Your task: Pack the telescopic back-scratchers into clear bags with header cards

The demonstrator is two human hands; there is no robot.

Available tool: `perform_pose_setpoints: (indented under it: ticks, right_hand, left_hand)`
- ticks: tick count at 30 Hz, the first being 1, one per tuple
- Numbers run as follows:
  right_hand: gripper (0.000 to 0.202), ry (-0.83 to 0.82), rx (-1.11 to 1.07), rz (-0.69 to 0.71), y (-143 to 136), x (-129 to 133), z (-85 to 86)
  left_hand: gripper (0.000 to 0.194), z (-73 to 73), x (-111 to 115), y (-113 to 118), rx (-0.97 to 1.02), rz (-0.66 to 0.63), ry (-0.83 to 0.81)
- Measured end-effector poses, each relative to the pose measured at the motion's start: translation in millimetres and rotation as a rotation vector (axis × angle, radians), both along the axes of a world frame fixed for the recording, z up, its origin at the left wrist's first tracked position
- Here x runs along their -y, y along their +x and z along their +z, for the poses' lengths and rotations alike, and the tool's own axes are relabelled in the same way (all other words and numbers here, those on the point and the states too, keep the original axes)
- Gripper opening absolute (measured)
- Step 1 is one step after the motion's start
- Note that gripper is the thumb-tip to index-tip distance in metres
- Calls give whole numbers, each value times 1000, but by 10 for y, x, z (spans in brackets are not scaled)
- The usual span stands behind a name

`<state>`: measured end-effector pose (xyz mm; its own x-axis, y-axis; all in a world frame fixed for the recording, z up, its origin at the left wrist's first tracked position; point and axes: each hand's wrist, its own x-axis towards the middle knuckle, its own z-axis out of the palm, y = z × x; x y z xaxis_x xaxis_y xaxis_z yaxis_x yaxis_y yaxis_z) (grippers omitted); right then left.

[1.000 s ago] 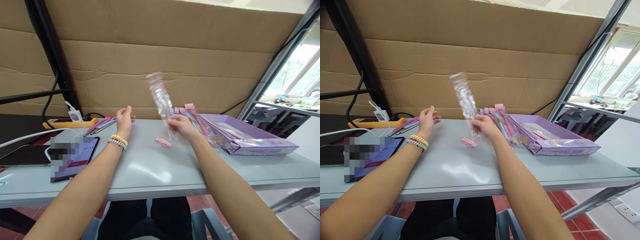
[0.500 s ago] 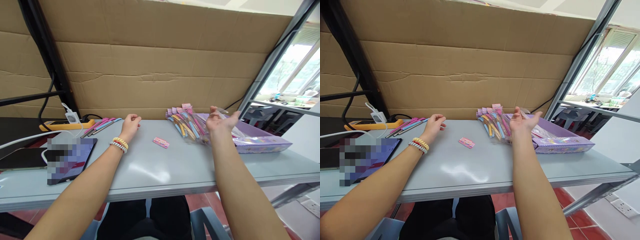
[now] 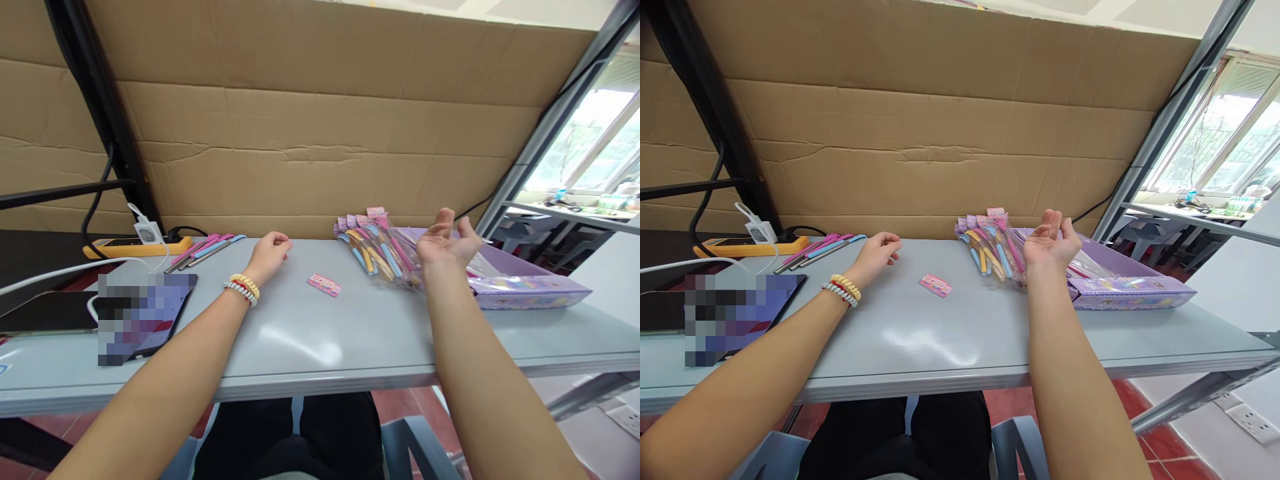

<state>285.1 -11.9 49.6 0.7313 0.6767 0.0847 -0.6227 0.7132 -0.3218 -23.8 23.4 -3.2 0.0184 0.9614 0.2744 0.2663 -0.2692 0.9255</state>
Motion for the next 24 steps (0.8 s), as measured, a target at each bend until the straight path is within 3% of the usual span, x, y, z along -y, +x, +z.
perform_pose_setpoints:
  ticks: [3, 7, 11, 13, 16, 21, 24]
  right_hand:
    - [20, -76, 364, 155, -163, -24, -31]
    - [24, -287, 1054, 333, -558, -91, -204]
    - [23, -507, 1949, 282, -870, -150, -446]
    - [24, -526, 2176, 290, -949, -162, -530]
    - [29, -532, 2249, 253, -985, -180, -593]
    - [20, -708, 2163, -40, -873, -264, -621]
    - [21, -827, 2115, -128, -772, -312, -635]
  left_hand:
    - [17, -13, 3, 0, -57, -43, 14]
    - [15, -35, 26, 0, -232, -86, 51]
    - [14, -71, 57, 2, -515, -143, 162]
    - [14, -89, 68, -1, -621, -199, 202]
    - [15, -112, 65, -11, -682, -266, 203]
    - [14, -139, 29, -28, -675, -276, 157]
    - [13, -147, 16, -34, -674, -278, 154]
